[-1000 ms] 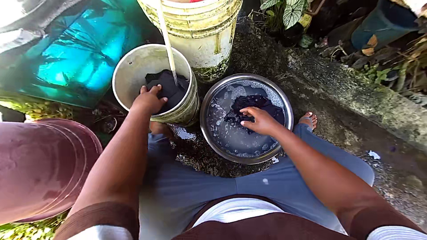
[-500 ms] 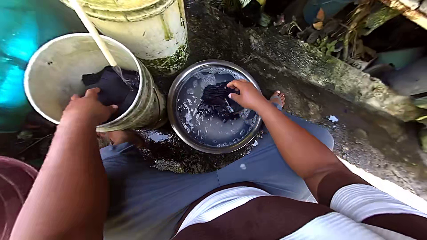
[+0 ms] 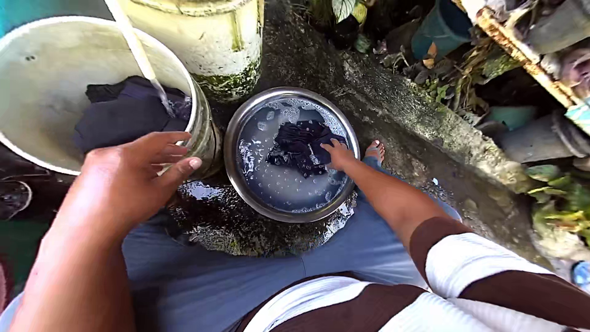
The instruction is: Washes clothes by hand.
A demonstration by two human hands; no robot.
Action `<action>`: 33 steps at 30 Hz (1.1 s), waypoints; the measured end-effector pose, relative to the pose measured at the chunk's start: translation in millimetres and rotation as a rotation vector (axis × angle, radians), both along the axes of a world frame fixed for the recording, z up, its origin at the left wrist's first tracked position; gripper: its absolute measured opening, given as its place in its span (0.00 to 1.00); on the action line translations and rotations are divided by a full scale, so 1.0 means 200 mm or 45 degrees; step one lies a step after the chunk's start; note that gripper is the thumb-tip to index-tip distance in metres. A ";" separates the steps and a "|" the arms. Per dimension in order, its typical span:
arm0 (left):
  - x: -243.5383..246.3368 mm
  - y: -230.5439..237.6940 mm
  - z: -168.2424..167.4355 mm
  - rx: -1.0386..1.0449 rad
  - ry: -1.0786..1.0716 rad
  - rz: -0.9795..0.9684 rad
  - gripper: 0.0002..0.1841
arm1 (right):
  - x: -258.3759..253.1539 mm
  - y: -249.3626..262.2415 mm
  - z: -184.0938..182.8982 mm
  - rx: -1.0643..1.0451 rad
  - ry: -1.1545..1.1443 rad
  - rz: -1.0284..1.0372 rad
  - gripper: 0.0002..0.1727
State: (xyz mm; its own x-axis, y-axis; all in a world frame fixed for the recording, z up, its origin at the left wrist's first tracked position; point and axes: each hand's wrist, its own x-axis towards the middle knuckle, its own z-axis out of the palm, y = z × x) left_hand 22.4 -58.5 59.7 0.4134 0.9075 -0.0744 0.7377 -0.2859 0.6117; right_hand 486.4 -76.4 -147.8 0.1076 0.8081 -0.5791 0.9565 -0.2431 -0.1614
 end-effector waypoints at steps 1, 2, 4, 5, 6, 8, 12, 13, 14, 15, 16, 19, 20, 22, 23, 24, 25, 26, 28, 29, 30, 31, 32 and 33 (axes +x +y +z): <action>-0.02 0.01 -0.05 0.068 -0.016 -0.013 0.29 | -0.02 0.01 -0.08 -0.028 -0.004 -0.048 0.65; -0.03 0.01 -0.07 0.108 -0.023 -0.031 0.30 | -0.07 -0.02 -0.17 -0.049 0.022 -0.093 0.72; 0.00 0.01 -0.06 0.138 0.007 -0.082 0.32 | -0.20 -0.10 -0.29 -0.108 0.033 -0.135 0.73; 0.03 0.01 -0.04 0.139 0.043 -0.113 0.32 | -0.28 -0.14 -0.32 -0.169 0.031 -0.136 0.64; 0.06 0.00 -0.03 0.133 0.084 -0.142 0.32 | -0.35 -0.19 -0.34 -0.224 0.025 -0.137 0.48; 0.10 0.01 -0.05 0.156 0.122 -0.208 0.30 | -0.44 -0.29 -0.36 -0.333 -0.016 -0.080 0.30; 0.16 0.04 -0.06 0.143 0.187 -0.302 0.26 | -0.51 -0.38 -0.34 -0.483 0.014 0.155 0.26; 0.17 0.03 -0.04 0.072 0.225 -0.318 0.25 | -0.51 -0.38 -0.32 -0.529 0.031 0.217 0.26; 0.19 0.03 -0.02 -0.014 0.261 -0.326 0.25 | -0.51 -0.38 -0.29 -0.569 0.049 0.270 0.27; 0.21 0.03 -0.02 -0.088 0.310 -0.346 0.27 | -0.51 -0.37 -0.26 -0.603 0.068 0.326 0.27; 0.22 0.03 -0.02 -0.154 0.372 -0.377 0.29 | -0.51 -0.36 -0.24 -0.612 0.093 0.381 0.26; 0.24 0.01 -0.03 -0.266 0.533 -0.442 0.33 | -0.51 -0.37 -0.19 -0.615 0.144 0.504 0.31; 0.25 0.00 -0.02 -0.290 0.550 -0.442 0.33 | -0.51 -0.38 -0.15 -0.623 0.137 0.540 0.35; 0.25 -0.01 -0.01 -0.307 0.534 -0.441 0.33 | -0.52 -0.37 -0.04 -0.657 0.107 0.640 0.42; 0.24 -0.02 -0.01 -0.309 0.518 -0.440 0.33 | -0.51 -0.36 0.02 -0.670 0.097 0.674 0.43; 0.23 -0.02 0.00 -0.311 0.503 -0.429 0.33 | -0.50 -0.35 0.09 -0.682 0.092 0.686 0.44; 0.22 -0.03 0.00 -0.315 0.495 -0.413 0.33 | -0.49 -0.34 0.16 -0.686 0.081 0.685 0.43; 0.21 -0.04 0.01 -0.318 0.488 -0.402 0.33 | -0.46 -0.32 0.23 -0.673 0.071 0.681 0.43; 0.19 -0.05 0.01 -0.338 0.467 -0.390 0.32 | -0.38 -0.30 0.35 -0.581 0.047 0.700 0.42; 0.18 -0.06 0.01 -0.345 0.458 -0.381 0.32 | -0.34 -0.30 0.41 -0.527 0.038 0.706 0.41; 0.17 -0.06 0.00 -0.350 0.452 -0.368 0.32 | -0.31 -0.30 0.50 -0.490 0.014 0.714 0.41; 0.16 -0.06 0.00 -0.351 0.451 -0.359 0.32 | -0.29 -0.31 0.59 -0.469 -0.014 0.725 0.40; 0.16 -0.06 -0.01 -0.350 0.449 -0.352 0.32 | -0.28 -0.32 0.69 -0.461 -0.049 0.737 0.40; 0.15 -0.07 -0.02 -0.340 0.445 -0.343 0.32 | -0.27 -0.33 0.76 -0.450 -0.079 0.742 0.40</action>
State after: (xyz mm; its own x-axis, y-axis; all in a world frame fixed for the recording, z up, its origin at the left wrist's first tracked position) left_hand 53.2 -71.7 56.0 0.5389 0.7028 -0.4644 0.8327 -0.3613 0.4196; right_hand 432.0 -141.9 4.3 -0.2457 0.5079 -0.8256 0.9522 0.2860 -0.1075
